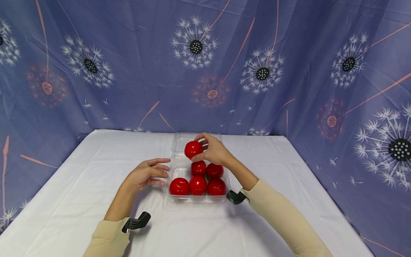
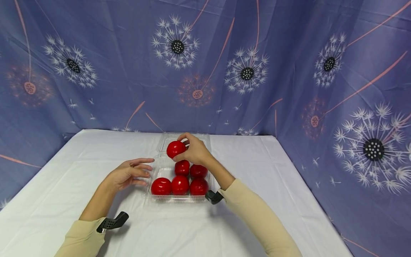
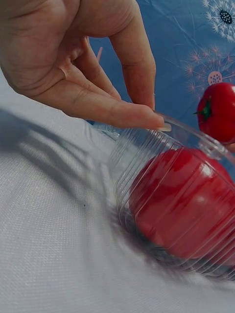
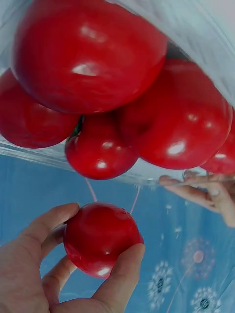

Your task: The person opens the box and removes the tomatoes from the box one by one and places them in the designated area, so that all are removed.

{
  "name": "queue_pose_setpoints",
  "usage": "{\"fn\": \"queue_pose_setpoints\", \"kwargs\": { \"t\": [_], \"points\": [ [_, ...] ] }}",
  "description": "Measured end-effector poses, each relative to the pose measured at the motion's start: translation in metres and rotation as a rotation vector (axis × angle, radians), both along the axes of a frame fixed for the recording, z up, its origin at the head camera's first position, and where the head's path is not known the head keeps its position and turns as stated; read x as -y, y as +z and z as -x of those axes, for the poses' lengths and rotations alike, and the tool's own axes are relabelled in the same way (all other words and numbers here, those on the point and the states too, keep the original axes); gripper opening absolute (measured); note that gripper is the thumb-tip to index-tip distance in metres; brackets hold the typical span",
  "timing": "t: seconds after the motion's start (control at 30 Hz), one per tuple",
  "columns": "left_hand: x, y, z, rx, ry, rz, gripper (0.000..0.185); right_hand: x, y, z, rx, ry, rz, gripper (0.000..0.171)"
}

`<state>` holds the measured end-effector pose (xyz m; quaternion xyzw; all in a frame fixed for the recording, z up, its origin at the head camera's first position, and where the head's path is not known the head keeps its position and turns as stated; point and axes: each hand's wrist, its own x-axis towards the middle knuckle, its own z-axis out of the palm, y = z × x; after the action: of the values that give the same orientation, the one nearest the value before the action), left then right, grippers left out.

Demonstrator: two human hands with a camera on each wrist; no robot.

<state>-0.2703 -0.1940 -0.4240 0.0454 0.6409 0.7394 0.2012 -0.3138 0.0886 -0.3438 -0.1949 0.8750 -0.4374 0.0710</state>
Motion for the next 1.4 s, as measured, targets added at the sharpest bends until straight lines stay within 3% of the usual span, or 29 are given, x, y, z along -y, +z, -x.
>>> {"fn": "queue_pose_setpoints", "kwargs": {
  "t": [0.17, 0.63, 0.87, 1.4],
  "points": [
    [-0.001, 0.0, 0.0, -0.008, 0.002, -0.001, 0.07, -0.014, 0.002, 0.0, 0.033, -0.011, 0.06, 0.071],
    [-0.002, 0.0, 0.003, -0.007, 0.005, 0.005, 0.07, -0.045, -0.001, 0.004, 0.05, -0.011, 0.072, 0.072],
    [-0.002, -0.001, 0.004, -0.011, 0.004, 0.009, 0.069, -0.054, 0.001, 0.004, 0.012, -0.048, 0.061, 0.07],
    [-0.001, -0.002, 0.0, -0.008, 0.001, -0.002, 0.069, -0.063, -0.005, 0.004, 0.085, -0.076, 0.168, 0.071]
  ]
}}
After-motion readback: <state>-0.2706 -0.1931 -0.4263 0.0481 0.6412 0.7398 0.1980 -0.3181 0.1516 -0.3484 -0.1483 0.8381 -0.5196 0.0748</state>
